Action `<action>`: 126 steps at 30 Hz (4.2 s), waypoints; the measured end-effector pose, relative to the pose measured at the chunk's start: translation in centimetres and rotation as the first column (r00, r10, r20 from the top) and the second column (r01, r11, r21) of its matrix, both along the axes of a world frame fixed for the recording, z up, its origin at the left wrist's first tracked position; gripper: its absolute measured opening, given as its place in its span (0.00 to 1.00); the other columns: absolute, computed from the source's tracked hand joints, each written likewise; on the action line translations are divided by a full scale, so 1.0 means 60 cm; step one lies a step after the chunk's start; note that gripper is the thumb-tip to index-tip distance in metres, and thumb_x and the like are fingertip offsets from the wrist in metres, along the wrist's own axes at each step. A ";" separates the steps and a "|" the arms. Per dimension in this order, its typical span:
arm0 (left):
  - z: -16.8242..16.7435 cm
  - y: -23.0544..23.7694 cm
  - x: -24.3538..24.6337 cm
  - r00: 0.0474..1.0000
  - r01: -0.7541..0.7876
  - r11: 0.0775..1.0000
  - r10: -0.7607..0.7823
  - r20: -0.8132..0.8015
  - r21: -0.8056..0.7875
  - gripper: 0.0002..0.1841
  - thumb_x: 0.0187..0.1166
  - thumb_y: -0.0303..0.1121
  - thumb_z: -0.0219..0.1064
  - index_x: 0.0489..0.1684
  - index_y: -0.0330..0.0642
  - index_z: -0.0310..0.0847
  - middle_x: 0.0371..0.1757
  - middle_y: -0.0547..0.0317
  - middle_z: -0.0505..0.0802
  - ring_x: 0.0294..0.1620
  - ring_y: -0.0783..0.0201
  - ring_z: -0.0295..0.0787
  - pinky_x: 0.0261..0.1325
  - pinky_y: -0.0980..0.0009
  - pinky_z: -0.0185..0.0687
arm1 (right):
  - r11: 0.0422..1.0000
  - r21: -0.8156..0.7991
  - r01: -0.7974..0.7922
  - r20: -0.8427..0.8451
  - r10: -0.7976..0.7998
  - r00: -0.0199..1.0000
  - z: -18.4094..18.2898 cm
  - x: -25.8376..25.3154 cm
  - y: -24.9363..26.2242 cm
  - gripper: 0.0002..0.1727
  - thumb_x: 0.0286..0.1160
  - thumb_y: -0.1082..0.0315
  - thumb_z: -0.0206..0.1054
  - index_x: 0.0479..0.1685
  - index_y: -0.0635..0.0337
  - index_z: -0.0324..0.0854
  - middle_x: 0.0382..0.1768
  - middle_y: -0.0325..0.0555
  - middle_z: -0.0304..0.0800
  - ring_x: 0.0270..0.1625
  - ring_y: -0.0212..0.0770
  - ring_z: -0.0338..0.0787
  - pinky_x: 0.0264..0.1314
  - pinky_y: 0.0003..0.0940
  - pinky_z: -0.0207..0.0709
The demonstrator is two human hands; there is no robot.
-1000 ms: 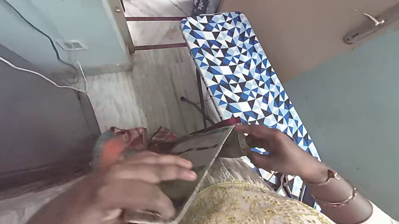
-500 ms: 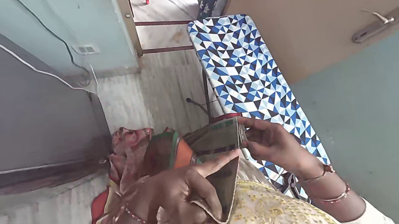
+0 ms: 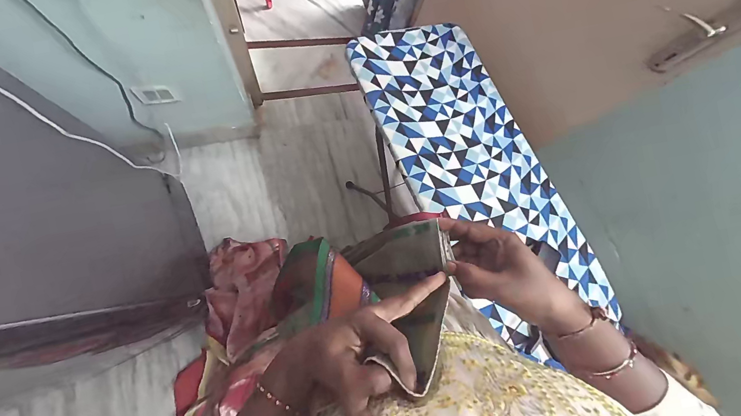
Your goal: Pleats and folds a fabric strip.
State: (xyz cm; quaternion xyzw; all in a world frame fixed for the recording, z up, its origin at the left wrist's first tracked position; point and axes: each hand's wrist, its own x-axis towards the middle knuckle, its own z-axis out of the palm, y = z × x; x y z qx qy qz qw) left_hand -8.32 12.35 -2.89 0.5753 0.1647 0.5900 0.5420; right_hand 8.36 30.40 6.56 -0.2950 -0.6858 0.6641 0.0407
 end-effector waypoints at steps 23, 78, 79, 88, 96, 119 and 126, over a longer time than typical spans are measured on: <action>0.034 -0.109 -0.151 0.571 -0.694 0.711 0.640 -0.514 0.113 0.13 0.78 0.44 0.69 0.50 0.48 0.91 0.50 0.67 0.96 0.54 0.80 0.90 0.60 0.79 0.86 | 0.868 0.411 -0.281 0.044 0.289 0.956 0.002 -0.026 -0.035 0.31 0.67 0.73 0.73 0.73 0.74 0.76 0.62 0.54 0.87 0.47 0.26 0.92 0.54 0.22 0.89; 0.103 -0.011 -0.129 0.180 -0.795 0.505 0.727 -0.663 0.337 0.08 0.69 0.36 0.71 0.38 0.46 0.94 0.40 0.60 0.93 0.38 0.69 0.91 0.39 0.73 0.86 | 0.875 0.412 -0.253 0.106 0.230 0.967 0.011 -0.032 -0.066 0.32 0.62 0.75 0.71 0.74 0.70 0.77 0.59 0.51 0.87 0.43 0.24 0.91 0.50 0.19 0.88; 0.105 -0.018 -0.119 0.203 -0.782 0.529 0.715 -0.669 0.329 0.08 0.70 0.37 0.70 0.38 0.47 0.93 0.39 0.61 0.94 0.39 0.69 0.91 0.40 0.73 0.86 | 0.887 0.398 -0.233 0.102 0.209 0.972 0.011 -0.033 -0.064 0.33 0.62 0.74 0.71 0.74 0.71 0.77 0.59 0.51 0.88 0.44 0.24 0.91 0.50 0.19 0.87; 0.074 -0.045 -0.032 0.329 -0.670 0.675 0.644 -0.691 0.309 0.11 0.75 0.35 0.67 0.46 0.45 0.94 0.44 0.57 0.96 0.47 0.60 0.94 0.52 0.69 0.88 | 0.956 0.254 -0.143 0.064 0.131 0.989 -0.001 -0.038 -0.065 0.33 0.66 0.73 0.71 0.76 0.74 0.73 0.63 0.53 0.87 0.45 0.28 0.93 0.50 0.24 0.90; 0.051 -0.050 -0.020 0.320 -0.672 0.666 0.655 -0.684 0.323 0.12 0.76 0.32 0.65 0.50 0.45 0.94 0.47 0.55 0.97 0.50 0.57 0.94 0.54 0.68 0.87 | 0.982 0.162 -0.100 0.016 0.099 0.995 -0.008 -0.044 -0.074 0.31 0.69 0.73 0.69 0.76 0.74 0.71 0.57 0.45 0.91 0.42 0.26 0.91 0.43 0.22 0.88; 0.049 -0.047 -0.014 0.284 -0.672 0.655 0.658 -0.697 0.345 0.14 0.72 0.27 0.64 0.50 0.42 0.93 0.49 0.53 0.97 0.50 0.53 0.95 0.54 0.61 0.89 | 0.957 0.285 -0.053 0.017 0.050 0.999 -0.013 -0.049 -0.079 0.33 0.66 0.71 0.73 0.73 0.76 0.73 0.53 0.47 0.92 0.38 0.27 0.92 0.41 0.23 0.89; 0.044 -0.129 -0.094 0.220 -0.800 0.564 0.593 -0.774 0.204 0.14 0.67 0.41 0.69 0.43 0.45 0.93 0.46 0.56 0.97 0.51 0.60 0.94 0.56 0.60 0.88 | 0.919 0.387 -0.080 0.067 0.059 0.996 -0.014 -0.035 -0.039 0.33 0.66 0.71 0.73 0.75 0.73 0.75 0.63 0.54 0.86 0.44 0.27 0.92 0.50 0.22 0.89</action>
